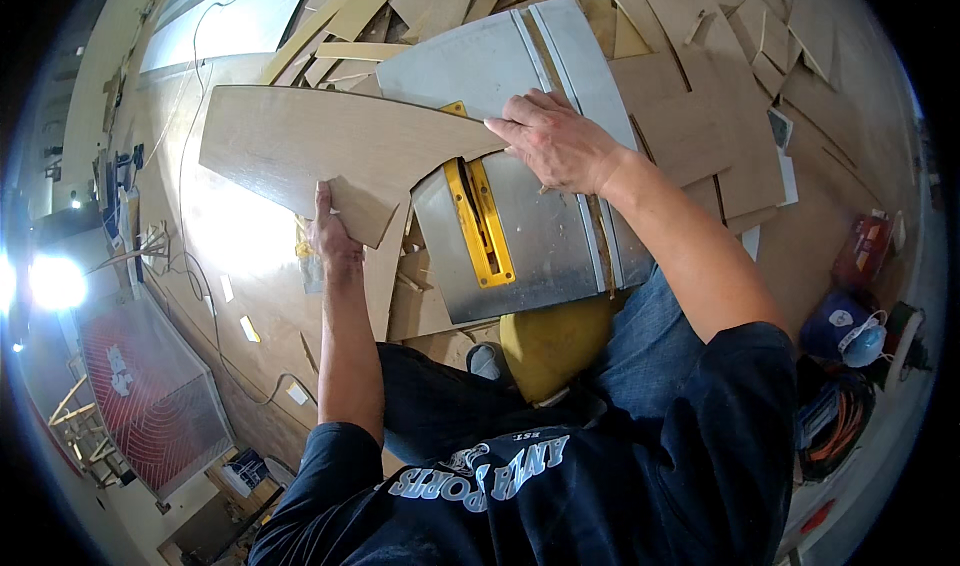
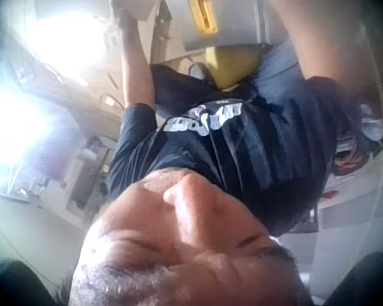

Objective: The person cuts a piece of wood-patterned flooring using a table saw.

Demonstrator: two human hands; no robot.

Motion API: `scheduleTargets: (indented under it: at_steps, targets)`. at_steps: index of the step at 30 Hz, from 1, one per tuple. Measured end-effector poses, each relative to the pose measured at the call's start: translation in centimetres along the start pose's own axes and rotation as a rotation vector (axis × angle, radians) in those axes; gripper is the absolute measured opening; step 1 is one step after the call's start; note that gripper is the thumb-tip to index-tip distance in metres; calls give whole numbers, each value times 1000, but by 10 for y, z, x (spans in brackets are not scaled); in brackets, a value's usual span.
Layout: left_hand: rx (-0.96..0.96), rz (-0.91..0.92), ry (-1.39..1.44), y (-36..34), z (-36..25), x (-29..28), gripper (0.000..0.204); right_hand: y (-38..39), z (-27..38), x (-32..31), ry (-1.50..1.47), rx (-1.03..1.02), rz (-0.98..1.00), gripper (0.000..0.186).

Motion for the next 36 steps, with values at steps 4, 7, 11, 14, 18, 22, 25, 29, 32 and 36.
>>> scheduleTargets:
  at_steps: [4, 7, 11, 14, 18, 22, 25, 29, 32, 36]
  targets:
    - [26, 0, 15, -4, -3, -6, 76, -3, 5, 0, 9, -25, -26, 42]
    - [58, 42, 3, -13, -1, -14, 77, -4, 7, 0, -1, -23, -44, 43]
    - [43, 47, 21, -20, 4, -20, 77, -5, 7, 2, -4, -23, -47, 44]
    - [-7, 34, 22, -12, 4, -11, 75, -5, 3, 4, -15, -18, -55, 45]
    - [69, 62, 19, -17, -9, -3, 65, -10, -3, -1, -129, -30, -70, 45]
    - [-15, 63, 27, -32, -14, 5, 54, -13, -29, -16, -596, 86, -79, 49]
    - [43, 37, 50, -20, -37, 29, 51, -6, -51, -20, -1027, 158, -51, 64]
    - [232, 56, 38, -3, -80, 46, 48, 17, -89, -23, -1492, 272, -130, 81]
    - [327, 213, 44, -14, -109, 60, 46, 24, -114, -46, -1357, 316, -339, 75]
    - [291, 324, 3, -8, -148, 90, 46, -48, -49, -97, -1211, 171, -273, 64]
Point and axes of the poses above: each hand's wrist, its own y-axis away from the middle knuckle, its own x-axis out of the palm, z = x × y, the point moved 10 cm from there along -y, towards the middle knuckle, and after that the axes turned 1 degree about z, right-handed, at the moved point
